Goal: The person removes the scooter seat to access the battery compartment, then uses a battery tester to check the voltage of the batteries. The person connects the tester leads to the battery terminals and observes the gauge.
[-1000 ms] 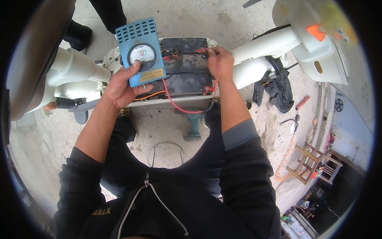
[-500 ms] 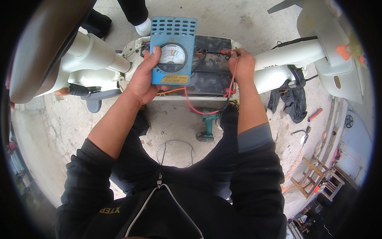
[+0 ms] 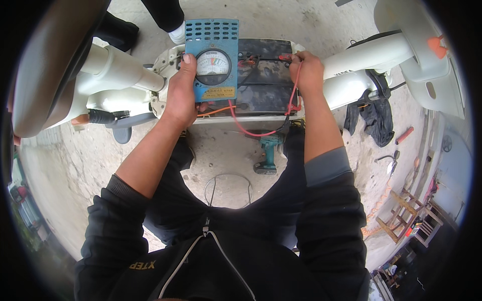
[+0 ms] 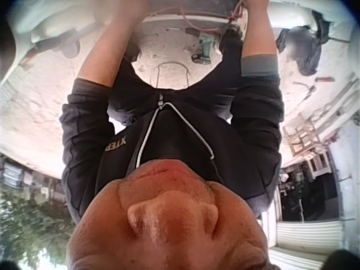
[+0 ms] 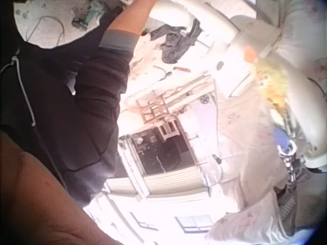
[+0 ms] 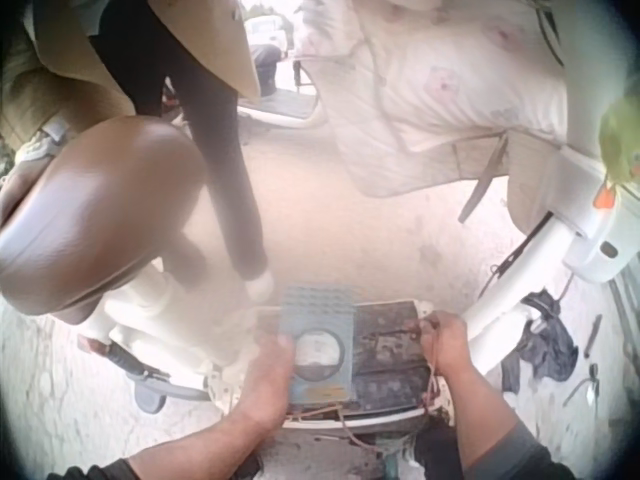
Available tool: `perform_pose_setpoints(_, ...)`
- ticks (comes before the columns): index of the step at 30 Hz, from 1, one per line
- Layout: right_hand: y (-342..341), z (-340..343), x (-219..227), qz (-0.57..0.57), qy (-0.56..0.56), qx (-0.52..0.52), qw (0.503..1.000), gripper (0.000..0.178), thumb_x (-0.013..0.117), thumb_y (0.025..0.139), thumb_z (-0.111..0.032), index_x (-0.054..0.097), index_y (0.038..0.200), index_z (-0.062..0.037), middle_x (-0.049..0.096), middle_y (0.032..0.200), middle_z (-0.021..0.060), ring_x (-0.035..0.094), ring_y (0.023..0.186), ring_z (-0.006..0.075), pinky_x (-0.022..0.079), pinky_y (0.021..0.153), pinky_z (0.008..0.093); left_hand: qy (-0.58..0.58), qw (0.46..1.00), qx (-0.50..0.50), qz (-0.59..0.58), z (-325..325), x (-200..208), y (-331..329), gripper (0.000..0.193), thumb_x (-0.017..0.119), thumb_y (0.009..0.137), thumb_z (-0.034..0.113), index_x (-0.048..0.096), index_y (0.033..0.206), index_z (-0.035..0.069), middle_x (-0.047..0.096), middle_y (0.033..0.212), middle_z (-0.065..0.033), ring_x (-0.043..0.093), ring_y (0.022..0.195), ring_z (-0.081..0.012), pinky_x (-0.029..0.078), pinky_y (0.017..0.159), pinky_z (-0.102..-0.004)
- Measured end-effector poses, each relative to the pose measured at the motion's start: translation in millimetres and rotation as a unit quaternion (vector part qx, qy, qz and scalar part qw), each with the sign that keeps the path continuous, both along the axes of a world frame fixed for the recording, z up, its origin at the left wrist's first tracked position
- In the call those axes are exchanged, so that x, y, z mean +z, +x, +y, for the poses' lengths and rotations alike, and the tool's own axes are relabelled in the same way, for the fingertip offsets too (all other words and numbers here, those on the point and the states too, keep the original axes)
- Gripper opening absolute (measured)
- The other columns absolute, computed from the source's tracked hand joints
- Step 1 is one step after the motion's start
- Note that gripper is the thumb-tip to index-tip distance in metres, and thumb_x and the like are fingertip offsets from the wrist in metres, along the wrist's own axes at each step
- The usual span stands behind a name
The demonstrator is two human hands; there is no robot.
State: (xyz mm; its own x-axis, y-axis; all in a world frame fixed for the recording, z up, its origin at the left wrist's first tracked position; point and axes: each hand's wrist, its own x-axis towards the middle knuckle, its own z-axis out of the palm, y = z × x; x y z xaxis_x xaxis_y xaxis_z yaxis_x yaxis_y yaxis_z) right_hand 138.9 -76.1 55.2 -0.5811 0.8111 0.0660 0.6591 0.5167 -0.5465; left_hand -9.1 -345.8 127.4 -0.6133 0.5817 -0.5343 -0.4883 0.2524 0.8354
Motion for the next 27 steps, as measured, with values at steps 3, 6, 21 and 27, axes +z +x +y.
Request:
perform_pose_setpoints(3,-0.1,-1.1,1.4,-0.006,-0.012,-0.005,1.000,0.023,0.067,0.090,-0.021,0.077,0.099,-0.0021,0.074,0.093,0.0227,0.072,0.092,0.0413,0.056,0.085,0.0450,0.028,0.998,0.041,-0.043,2.5,-1.9,-0.7,0.069,0.040,0.103,0.071,0.062,0.119,0.007,0.069,0.094,-0.0070,0.062,0.068,-0.0132,0.035,0.044,-0.0257)
perform_pose_setpoints(6,-0.7,-1.0,0.7,-0.007,-0.011,-0.009,1.000,0.023,0.066,0.090,-0.020,0.077,0.099,-0.0026,0.075,0.093,0.0226,0.072,0.092,0.0411,0.056,0.085,0.0450,0.027,0.997,0.056,-0.049,2.9,-1.4,-2.5,0.072,0.041,0.101,0.073,0.062,0.119,0.007,0.070,0.096,-0.0073,0.061,0.067,-0.0131,0.034,0.044,-0.0251)
perform_pose_setpoints(21,-6.0,2.0,5.0,-0.056,0.008,0.007,0.998,0.023,0.066,0.090,-0.020,0.077,0.099,-0.0024,0.074,0.096,0.0239,0.072,0.096,0.0422,0.057,0.086,0.0468,0.064,0.997,-0.016,-0.049,-3.0,-0.8,-4.8,0.086,0.036,0.096,0.082,0.052,0.137,0.009,0.067,0.125,-0.0096,0.071,0.107,-0.0216,0.063,0.072,-0.0373)
perform_pose_setpoints(27,-25.7,22.8,3.6,-0.108,-0.026,0.050,0.993,0.026,0.066,0.086,-0.020,0.075,0.095,0.0028,0.073,0.096,0.0269,0.071,0.094,0.0448,0.057,0.087,0.0474,0.041,0.998,0.004,-0.043,-3.4,0.2,2.9,0.084,0.028,0.100,0.079,0.061,0.129,0.007,0.072,0.110,-0.0086,0.071,0.084,-0.0183,0.057,0.060,-0.0302)
